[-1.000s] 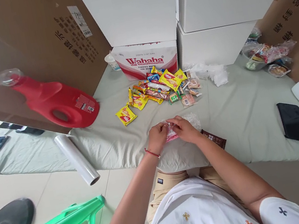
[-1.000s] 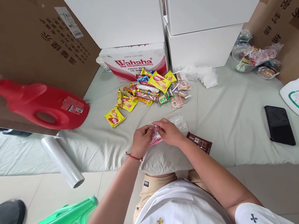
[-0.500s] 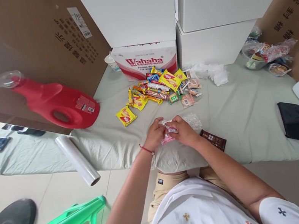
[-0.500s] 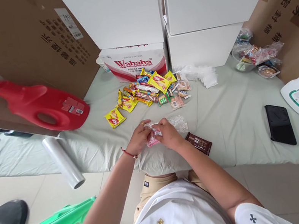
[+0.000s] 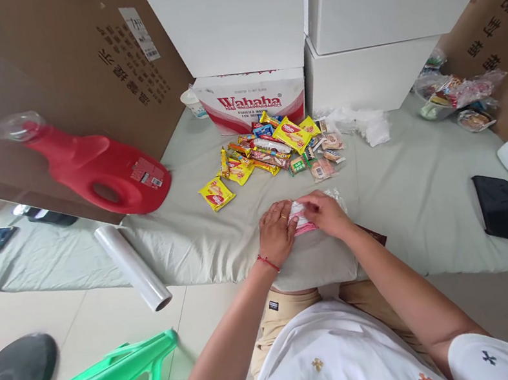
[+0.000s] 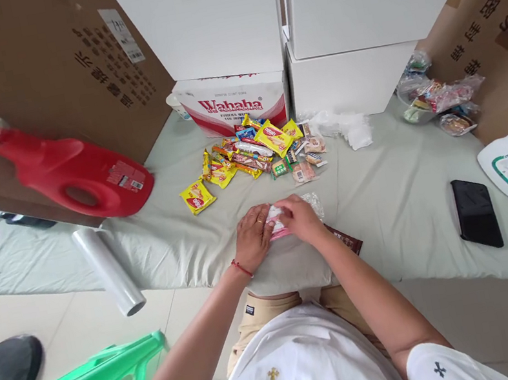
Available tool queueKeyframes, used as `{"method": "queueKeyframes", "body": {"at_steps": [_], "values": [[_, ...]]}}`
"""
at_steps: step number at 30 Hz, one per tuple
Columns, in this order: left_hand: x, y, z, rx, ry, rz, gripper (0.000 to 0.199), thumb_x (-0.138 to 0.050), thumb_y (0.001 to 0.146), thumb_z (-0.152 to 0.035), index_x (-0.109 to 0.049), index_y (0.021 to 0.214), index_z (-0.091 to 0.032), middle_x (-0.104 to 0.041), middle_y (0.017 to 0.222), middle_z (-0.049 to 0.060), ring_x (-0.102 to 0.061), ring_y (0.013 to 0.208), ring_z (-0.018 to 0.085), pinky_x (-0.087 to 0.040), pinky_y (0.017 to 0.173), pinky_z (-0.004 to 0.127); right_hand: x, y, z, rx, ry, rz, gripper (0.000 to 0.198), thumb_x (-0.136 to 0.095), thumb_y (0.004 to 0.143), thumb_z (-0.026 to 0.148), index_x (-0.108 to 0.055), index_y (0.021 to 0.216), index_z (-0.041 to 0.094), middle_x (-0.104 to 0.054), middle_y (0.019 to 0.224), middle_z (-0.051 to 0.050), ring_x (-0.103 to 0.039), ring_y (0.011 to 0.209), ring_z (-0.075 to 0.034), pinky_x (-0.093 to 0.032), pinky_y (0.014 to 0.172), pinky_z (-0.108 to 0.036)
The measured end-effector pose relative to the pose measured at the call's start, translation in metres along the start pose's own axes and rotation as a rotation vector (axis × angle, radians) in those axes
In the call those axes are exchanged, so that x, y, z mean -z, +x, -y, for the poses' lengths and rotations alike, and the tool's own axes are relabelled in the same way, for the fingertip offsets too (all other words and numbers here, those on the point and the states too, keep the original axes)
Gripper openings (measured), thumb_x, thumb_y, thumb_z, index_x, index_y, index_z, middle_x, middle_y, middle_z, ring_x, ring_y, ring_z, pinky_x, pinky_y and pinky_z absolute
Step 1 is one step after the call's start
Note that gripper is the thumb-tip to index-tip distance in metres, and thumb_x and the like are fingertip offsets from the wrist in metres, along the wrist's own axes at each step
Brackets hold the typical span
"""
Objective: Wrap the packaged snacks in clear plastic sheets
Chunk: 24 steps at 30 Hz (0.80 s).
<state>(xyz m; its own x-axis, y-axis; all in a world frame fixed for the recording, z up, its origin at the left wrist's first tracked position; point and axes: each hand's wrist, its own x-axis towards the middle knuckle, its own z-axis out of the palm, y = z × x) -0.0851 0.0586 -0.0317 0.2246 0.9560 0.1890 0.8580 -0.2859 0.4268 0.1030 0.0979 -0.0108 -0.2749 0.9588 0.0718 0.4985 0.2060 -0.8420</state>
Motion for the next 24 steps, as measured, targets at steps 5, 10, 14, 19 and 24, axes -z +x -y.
{"method": "queueKeyframes", "body": {"at_steps": [5,10,14,19,24], "values": [[0.004,0.000,-0.006,0.004,0.048,0.025,0.051,-0.036,0.106,-0.043,-0.050,0.150,-0.022,-0.058,0.146,0.011,-0.046,0.139,0.028,-0.034,0.115,0.045,0.036,0.001,-0.026,-0.201,-0.405,-0.272,0.039,-0.063,0.089,0.040,-0.069,0.119,0.016,-0.063,0.104,-0.013,-0.055,0.098,-0.028,-0.044,0.094,-0.043],[0.004,-0.003,-0.010,0.026,0.058,0.000,0.049,-0.038,0.106,-0.043,-0.051,0.149,-0.023,-0.059,0.145,0.011,-0.047,0.138,0.028,-0.034,0.115,0.044,0.044,0.003,-0.031,-0.227,-0.387,-0.018,0.019,-0.068,0.083,0.037,-0.070,0.088,0.019,-0.063,0.090,-0.008,-0.055,0.095,-0.026,-0.043,0.092,-0.039],[0.001,-0.008,-0.011,0.025,0.057,-0.023,0.050,-0.038,0.106,-0.043,-0.051,0.148,-0.021,-0.060,0.144,0.012,-0.048,0.138,0.028,-0.034,0.115,0.045,0.050,0.005,-0.022,-0.198,-0.221,-0.071,0.025,-0.056,0.091,0.043,-0.066,0.089,0.020,-0.064,0.098,-0.006,-0.058,0.089,-0.020,-0.046,0.083,-0.030],[-0.001,-0.011,-0.009,0.018,0.057,-0.063,0.049,-0.039,0.106,-0.043,-0.052,0.148,-0.022,-0.061,0.143,0.011,-0.049,0.136,0.027,-0.035,0.114,0.045,0.049,0.000,-0.012,-0.378,-0.245,-0.015,0.040,-0.069,0.080,0.058,-0.061,0.085,0.020,-0.062,0.074,-0.002,-0.055,0.071,-0.019,-0.041,0.066,-0.028],[-0.002,-0.012,-0.011,0.036,0.066,-0.079,0.047,-0.042,0.105,-0.043,-0.053,0.147,-0.024,-0.062,0.141,0.011,-0.050,0.136,0.026,-0.035,0.114,0.047,0.036,-0.001,-0.011,-0.399,0.052,0.025,0.028,-0.065,0.077,0.047,-0.055,0.073,0.021,-0.056,0.065,0.003,-0.051,0.061,-0.014,-0.040,0.057,-0.024]]}}
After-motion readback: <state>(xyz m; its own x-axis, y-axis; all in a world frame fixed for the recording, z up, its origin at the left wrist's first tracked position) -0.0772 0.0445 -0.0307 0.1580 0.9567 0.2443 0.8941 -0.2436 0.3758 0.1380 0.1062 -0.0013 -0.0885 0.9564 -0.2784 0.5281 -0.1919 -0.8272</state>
